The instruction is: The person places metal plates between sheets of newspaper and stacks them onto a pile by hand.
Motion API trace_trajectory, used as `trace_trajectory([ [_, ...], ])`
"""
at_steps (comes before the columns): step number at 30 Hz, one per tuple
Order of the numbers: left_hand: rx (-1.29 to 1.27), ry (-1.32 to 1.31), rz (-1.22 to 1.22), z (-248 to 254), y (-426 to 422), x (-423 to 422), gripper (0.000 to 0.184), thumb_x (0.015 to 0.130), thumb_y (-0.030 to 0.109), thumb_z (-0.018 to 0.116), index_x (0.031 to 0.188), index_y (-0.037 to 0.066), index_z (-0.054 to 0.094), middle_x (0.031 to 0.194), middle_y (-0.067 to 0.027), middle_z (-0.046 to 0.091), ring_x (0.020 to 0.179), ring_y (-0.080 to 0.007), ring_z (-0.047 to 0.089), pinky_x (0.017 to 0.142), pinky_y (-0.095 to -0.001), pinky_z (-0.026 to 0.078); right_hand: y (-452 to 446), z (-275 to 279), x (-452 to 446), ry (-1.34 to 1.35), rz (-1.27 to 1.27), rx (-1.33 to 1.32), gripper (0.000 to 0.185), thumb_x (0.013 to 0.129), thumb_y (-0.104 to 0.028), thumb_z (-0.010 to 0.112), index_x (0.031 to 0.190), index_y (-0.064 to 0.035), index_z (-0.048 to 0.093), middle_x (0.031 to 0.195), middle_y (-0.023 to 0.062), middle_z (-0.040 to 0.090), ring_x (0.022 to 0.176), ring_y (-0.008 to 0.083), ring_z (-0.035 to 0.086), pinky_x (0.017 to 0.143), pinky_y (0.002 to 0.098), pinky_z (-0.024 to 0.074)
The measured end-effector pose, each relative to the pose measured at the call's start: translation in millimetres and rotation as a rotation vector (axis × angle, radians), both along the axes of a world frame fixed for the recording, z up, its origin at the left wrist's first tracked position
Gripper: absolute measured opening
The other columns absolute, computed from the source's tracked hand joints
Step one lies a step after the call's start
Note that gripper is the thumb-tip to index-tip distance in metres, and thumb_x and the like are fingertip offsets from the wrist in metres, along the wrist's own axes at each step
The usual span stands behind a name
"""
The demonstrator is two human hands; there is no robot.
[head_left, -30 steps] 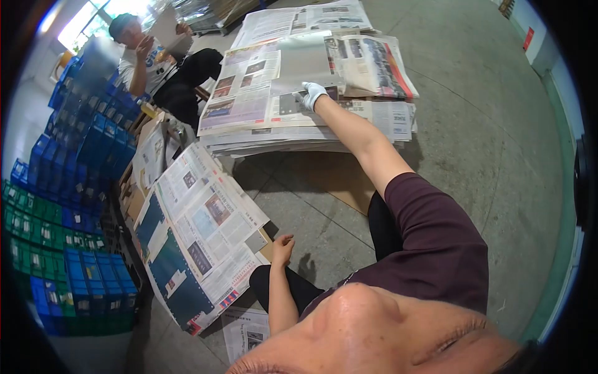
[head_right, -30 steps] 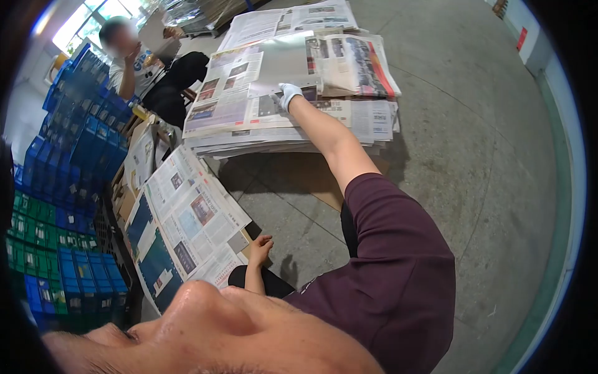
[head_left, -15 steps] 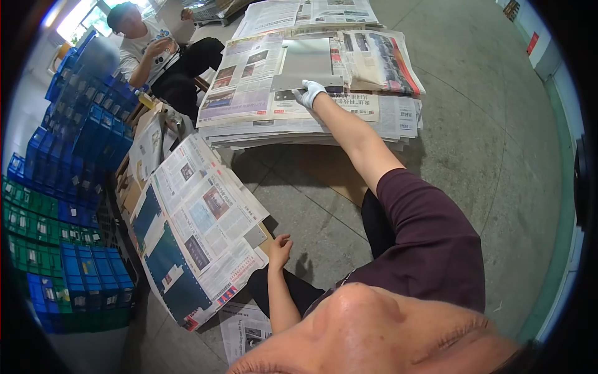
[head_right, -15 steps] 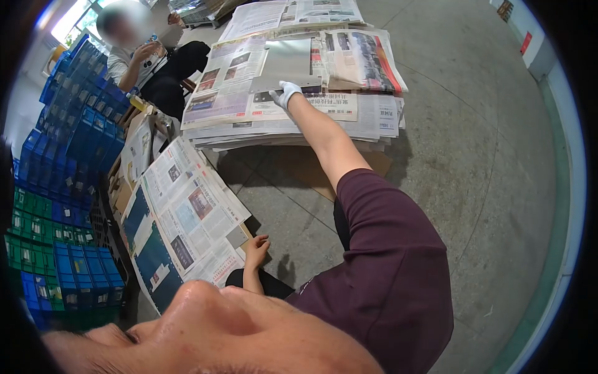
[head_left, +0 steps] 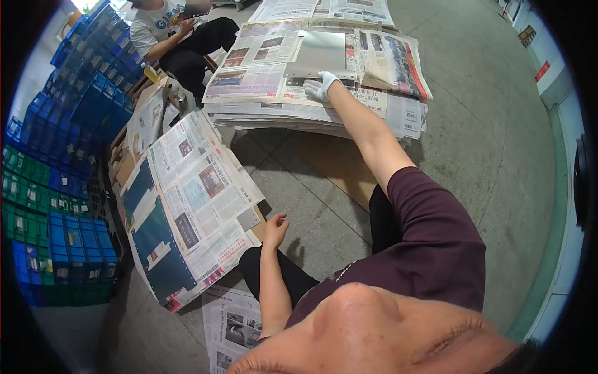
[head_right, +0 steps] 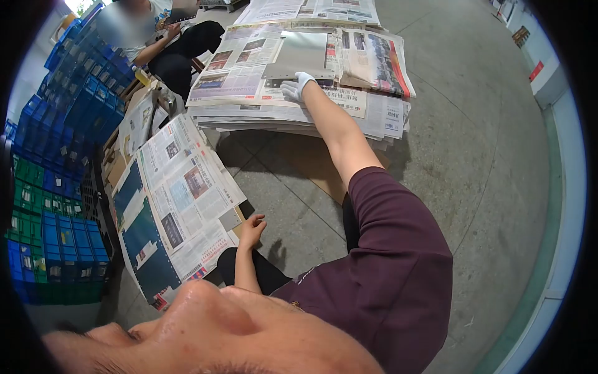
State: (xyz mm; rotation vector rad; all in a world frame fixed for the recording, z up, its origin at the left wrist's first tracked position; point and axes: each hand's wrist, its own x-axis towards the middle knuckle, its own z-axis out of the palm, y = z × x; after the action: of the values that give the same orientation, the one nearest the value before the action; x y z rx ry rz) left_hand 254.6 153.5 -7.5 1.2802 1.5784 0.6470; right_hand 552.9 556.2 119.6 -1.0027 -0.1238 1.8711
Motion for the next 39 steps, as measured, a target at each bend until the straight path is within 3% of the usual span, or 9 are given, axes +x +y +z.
trace_trajectory([
  [6, 0.036, 0.023, -0.005, 0, 4, 5, 0.035, 0.08, 0.015, 0.063, 0.112, 0.002, 0.06, 0.091, -0.0141, 0.067, 0.085, -0.0214, 0.064, 0.075, -0.0321, 0.049, 0, -8, 0, -0.097, 0.126, 0.021, 0.046, 0.098, -0.038, 0.029, 0.112, 0.0007, 0.051, 0.102, 0.0164, 0.065, 0.077, 0.0317, 0.067, 0.049, 0.0351, 0.0585],
  [15, 0.026, 0.028, -0.02, -3, 12, 8, 0.036, 0.08, 0.017, 0.063, 0.112, 0.002, 0.06, 0.09, -0.0138, 0.067, 0.084, -0.0225, 0.064, 0.076, -0.0331, 0.049, -33, 15, -6, -0.475, 0.249, -0.03, 0.033, 0.097, -0.029, 0.033, 0.11, -0.0039, 0.049, 0.104, 0.0175, 0.064, 0.077, 0.031, 0.067, 0.054, 0.0367, 0.0578],
  [20, 0.051, 0.026, -0.036, -4, 20, 7, 0.036, 0.08, 0.018, 0.063, 0.112, 0.003, 0.061, 0.09, -0.0145, 0.067, 0.084, -0.0232, 0.064, 0.075, -0.0337, 0.049, -23, -48, 5, -0.151, 0.656, 0.028, 0.017, 0.092, -0.015, 0.04, 0.101, -0.007, 0.051, 0.076, 0.0114, 0.06, 0.058, 0.0192, 0.055, 0.042, 0.0278, 0.0423],
  [23, 0.052, 0.021, -0.03, -14, 28, 3, 0.036, 0.079, 0.018, 0.064, 0.111, 0.003, 0.061, 0.09, -0.0147, 0.067, 0.084, -0.0227, 0.064, 0.075, -0.0333, 0.049, -84, -30, -21, -0.39, 0.977, 0.216, 0.012, 0.09, -0.011, 0.042, 0.091, -0.0113, 0.054, 0.061, 0.0035, 0.046, 0.051, 0.0099, 0.041, 0.04, 0.0226, 0.03],
  [25, 0.05, 0.029, -0.039, -20, 35, 3, 0.035, 0.079, 0.017, 0.064, 0.111, 0.002, 0.062, 0.091, -0.0149, 0.068, 0.085, -0.0209, 0.064, 0.075, -0.032, 0.049, -129, -10, -40, -0.478, 1.329, 0.221, 0.014, 0.086, -0.016, 0.047, 0.086, -0.0101, 0.059, 0.064, 0.0097, 0.055, 0.054, 0.0192, 0.052, 0.045, 0.0313, 0.0403],
  [27, 0.079, 0.039, -0.049, -16, 40, 8, 0.037, 0.078, 0.018, 0.064, 0.111, 0.002, 0.062, 0.091, -0.0149, 0.068, 0.084, -0.021, 0.064, 0.074, -0.0318, 0.049, -209, 24, -70, -1.481, 1.571, 1.084, 0.021, 0.082, -0.022, 0.049, 0.088, -0.0085, 0.064, 0.076, 0.0148, 0.063, 0.068, 0.03, 0.062, 0.06, 0.0403, 0.0477],
  [29, 0.094, 0.01, -0.051, -18, 47, 14, 0.037, 0.078, 0.018, 0.064, 0.111, 0.002, 0.062, 0.091, -0.015, 0.068, 0.084, -0.0215, 0.064, 0.075, -0.0319, 0.049, -267, 64, -90, -1.59, 1.947, 1.319, 0.033, 0.08, -0.027, 0.05, 0.104, -0.0095, 0.063, 0.094, 0.0141, 0.066, 0.081, 0.032, 0.064, 0.071, 0.0418, 0.0486],
  [31, 0.067, -0.044, -0.08, -21, 53, 22, 0.038, 0.078, 0.017, 0.064, 0.113, 0.002, 0.061, 0.092, -0.0152, 0.068, 0.086, -0.0224, 0.064, 0.076, -0.0322, 0.049, -314, 82, -95, -1.5, 2.092, 1.46, 0.029, 0.081, -0.029, 0.051, 0.1, -0.0113, 0.065, 0.088, 0.014, 0.066, 0.084, 0.0341, 0.062, 0.073, 0.0435, 0.0482],
  [39, 0.185, -0.073, -0.184, -21, 61, 44, 0.039, 0.077, 0.02, 0.063, 0.112, 0.002, 0.061, 0.094, -0.018, 0.066, 0.087, -0.0279, 0.064, 0.076, -0.0353, 0.049, -396, 115, -82, -1.477, 2.018, 1.505, 0.033, 0.081, -0.031, 0.056, 0.106, -0.0107, 0.06, 0.089, 0.0099, 0.066, 0.084, 0.032, 0.062, 0.072, 0.044, 0.0486],
])
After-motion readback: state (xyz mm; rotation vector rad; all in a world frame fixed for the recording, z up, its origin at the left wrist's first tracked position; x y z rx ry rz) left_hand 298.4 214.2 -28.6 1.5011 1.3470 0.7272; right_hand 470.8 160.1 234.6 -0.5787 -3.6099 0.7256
